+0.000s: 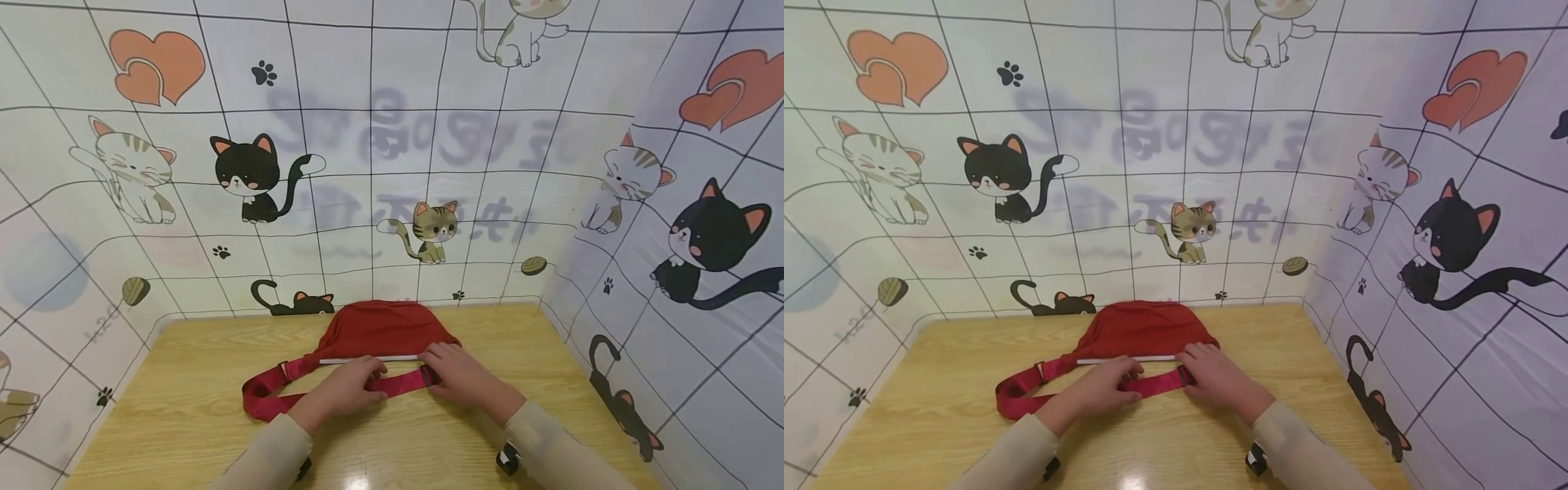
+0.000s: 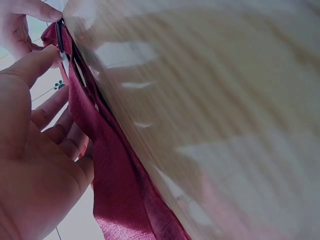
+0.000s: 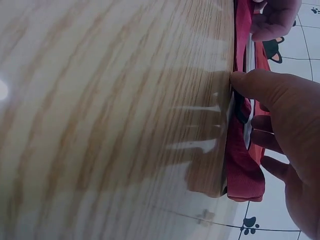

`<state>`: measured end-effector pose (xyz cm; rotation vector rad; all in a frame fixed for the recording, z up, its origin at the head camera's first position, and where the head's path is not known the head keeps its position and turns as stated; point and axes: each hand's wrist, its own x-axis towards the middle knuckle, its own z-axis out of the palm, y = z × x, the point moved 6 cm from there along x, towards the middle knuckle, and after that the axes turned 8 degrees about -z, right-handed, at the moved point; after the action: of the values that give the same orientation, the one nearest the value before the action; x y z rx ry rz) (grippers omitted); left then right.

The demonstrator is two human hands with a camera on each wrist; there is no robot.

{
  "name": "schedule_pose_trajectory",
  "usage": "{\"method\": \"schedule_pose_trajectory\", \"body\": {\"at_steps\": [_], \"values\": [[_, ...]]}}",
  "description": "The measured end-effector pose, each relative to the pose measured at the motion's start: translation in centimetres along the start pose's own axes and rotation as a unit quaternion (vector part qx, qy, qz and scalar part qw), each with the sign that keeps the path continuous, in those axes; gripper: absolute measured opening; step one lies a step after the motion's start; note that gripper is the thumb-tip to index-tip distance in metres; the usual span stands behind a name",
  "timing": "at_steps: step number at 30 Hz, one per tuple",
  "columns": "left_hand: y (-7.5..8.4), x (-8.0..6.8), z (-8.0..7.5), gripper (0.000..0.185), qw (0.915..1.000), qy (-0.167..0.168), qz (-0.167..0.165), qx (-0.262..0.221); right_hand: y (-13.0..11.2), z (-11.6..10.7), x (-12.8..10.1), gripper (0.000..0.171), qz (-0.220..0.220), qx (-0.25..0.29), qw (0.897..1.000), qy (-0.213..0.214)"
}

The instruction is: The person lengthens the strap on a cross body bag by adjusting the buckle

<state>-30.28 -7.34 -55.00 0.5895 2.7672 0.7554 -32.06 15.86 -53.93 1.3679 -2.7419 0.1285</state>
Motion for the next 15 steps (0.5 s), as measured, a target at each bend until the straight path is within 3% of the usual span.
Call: {"method": "schedule_pose_trajectory", "body": {"at_steps": [15], "values": [[0.53,0.35,0.38,0.033,0.9966,0.012,0.035,0.074,0.00,-0.05,0.16,0.039,-0.028,0.012,0.999,0.007]]}}
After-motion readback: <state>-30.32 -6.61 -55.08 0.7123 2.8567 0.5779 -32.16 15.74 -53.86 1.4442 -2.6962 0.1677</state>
